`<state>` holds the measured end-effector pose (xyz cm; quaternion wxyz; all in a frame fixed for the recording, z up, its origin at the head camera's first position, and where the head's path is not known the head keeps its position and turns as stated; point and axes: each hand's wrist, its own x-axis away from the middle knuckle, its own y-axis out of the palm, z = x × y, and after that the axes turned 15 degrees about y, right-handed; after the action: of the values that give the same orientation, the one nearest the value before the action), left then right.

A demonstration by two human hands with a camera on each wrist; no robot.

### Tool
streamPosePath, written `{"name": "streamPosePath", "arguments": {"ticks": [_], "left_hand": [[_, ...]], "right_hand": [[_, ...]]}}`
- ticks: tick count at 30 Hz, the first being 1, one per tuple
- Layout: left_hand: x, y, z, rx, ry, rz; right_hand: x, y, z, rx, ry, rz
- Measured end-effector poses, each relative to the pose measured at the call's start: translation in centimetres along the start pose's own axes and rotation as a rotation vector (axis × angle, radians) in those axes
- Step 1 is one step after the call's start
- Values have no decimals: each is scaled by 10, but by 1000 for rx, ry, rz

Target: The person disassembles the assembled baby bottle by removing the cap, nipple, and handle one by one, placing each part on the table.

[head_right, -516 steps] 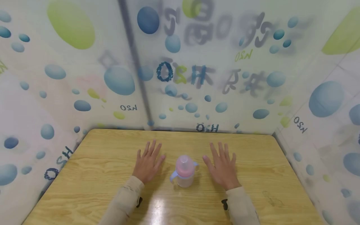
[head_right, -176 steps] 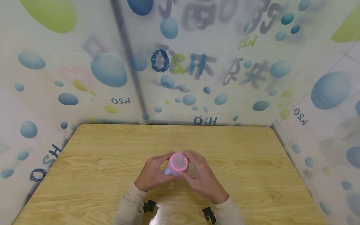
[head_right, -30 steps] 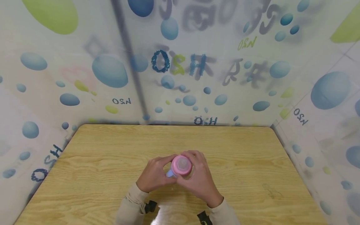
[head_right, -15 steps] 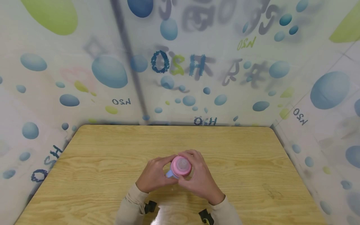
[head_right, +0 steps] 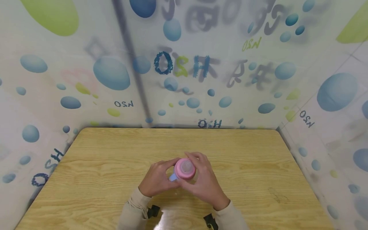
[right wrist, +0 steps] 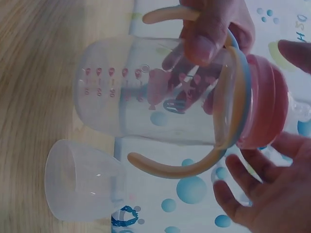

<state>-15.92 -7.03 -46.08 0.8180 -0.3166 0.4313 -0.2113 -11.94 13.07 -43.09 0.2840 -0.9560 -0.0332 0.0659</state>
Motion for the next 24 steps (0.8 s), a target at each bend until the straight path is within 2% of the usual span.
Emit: {"name": "streamPosePath", "arguments": {"ticks": [6, 12, 17, 24], "left_hand": [[-1, 0, 0, -35, -7, 21], [-1, -1, 0, -75, -10, 30], [-1, -1, 0, -71, -20, 22], [-1, -1, -1, -51, -24, 10]], "right_hand": [[1, 10, -3, 136, 26, 226], [1, 16, -4, 182, -5, 337], [2, 19, -5, 164, 20, 371], [2, 17, -6, 145, 12, 338]]}}
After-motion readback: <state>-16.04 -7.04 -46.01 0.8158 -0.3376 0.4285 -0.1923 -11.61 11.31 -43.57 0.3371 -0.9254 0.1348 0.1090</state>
